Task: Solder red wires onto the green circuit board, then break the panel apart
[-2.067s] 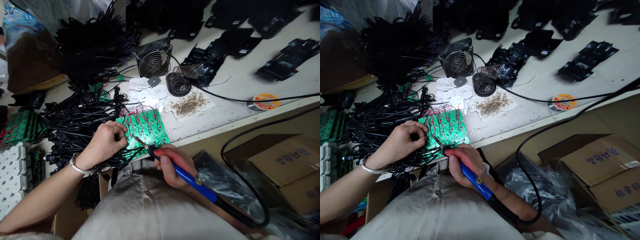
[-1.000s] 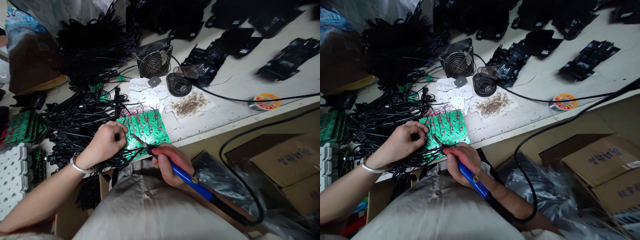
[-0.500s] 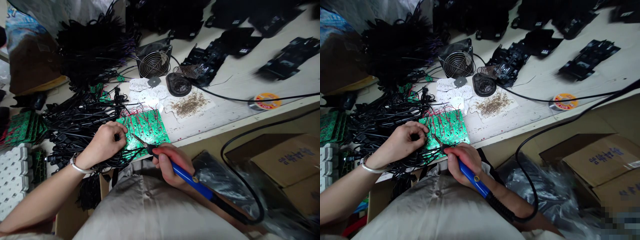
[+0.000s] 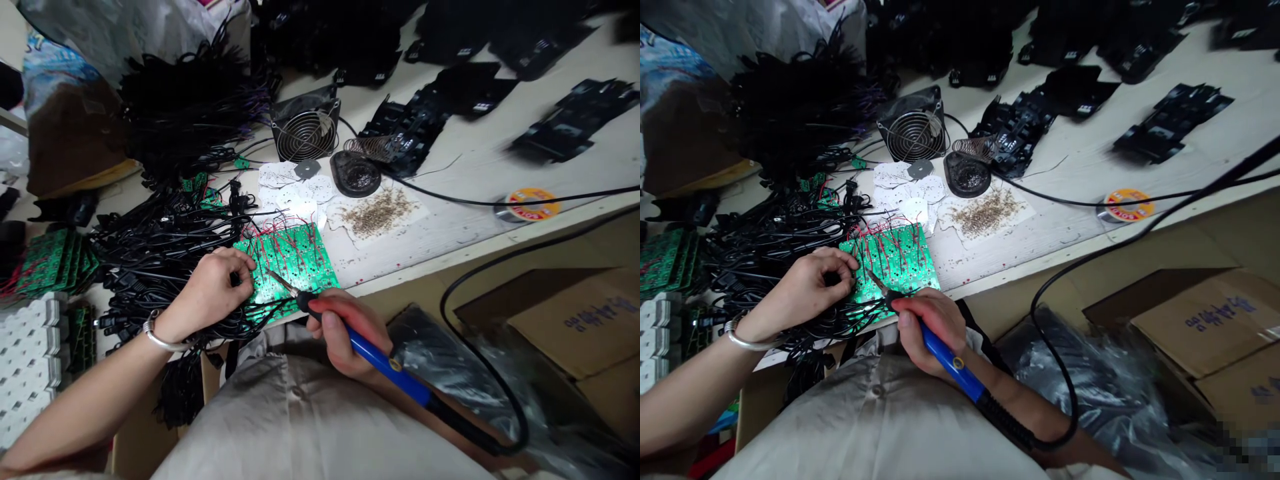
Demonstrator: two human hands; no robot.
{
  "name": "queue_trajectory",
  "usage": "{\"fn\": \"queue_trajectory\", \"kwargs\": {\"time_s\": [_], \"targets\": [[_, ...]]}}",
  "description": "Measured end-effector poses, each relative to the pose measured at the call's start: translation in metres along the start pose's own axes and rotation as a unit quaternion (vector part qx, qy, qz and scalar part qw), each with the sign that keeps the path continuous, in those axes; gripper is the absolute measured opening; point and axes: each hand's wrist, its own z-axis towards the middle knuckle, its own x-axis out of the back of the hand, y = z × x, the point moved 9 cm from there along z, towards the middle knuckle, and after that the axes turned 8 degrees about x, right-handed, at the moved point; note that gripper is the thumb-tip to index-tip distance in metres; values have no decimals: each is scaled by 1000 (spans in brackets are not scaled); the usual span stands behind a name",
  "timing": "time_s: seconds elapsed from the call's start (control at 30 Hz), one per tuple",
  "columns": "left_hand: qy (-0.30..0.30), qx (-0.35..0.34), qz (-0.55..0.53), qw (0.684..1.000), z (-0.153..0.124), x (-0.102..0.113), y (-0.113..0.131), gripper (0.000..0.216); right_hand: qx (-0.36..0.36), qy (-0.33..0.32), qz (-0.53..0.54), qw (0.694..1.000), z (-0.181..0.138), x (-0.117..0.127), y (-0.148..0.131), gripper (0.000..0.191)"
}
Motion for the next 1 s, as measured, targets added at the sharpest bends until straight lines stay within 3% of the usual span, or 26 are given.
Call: {"fn": "queue_trajectory", "kwargs": {"time_s": [0.53, 0.73, 0.87, 1.0], "targets": [[-18, 0, 4, 1000, -1, 0, 0, 12, -20, 53, 39, 998, -8, 7, 6, 19], [-53, -75, 83, 992, 0, 18, 17, 17, -36, 98, 71, 992, -12, 18, 13, 19], [-3, -66, 185, 980, 44, 35, 37, 28, -52, 110, 79, 989, -8, 27, 14, 20], [-37, 38, 294, 954, 108, 15, 25, 28, -39, 138, 63, 988, -5, 38, 8, 22]]}}
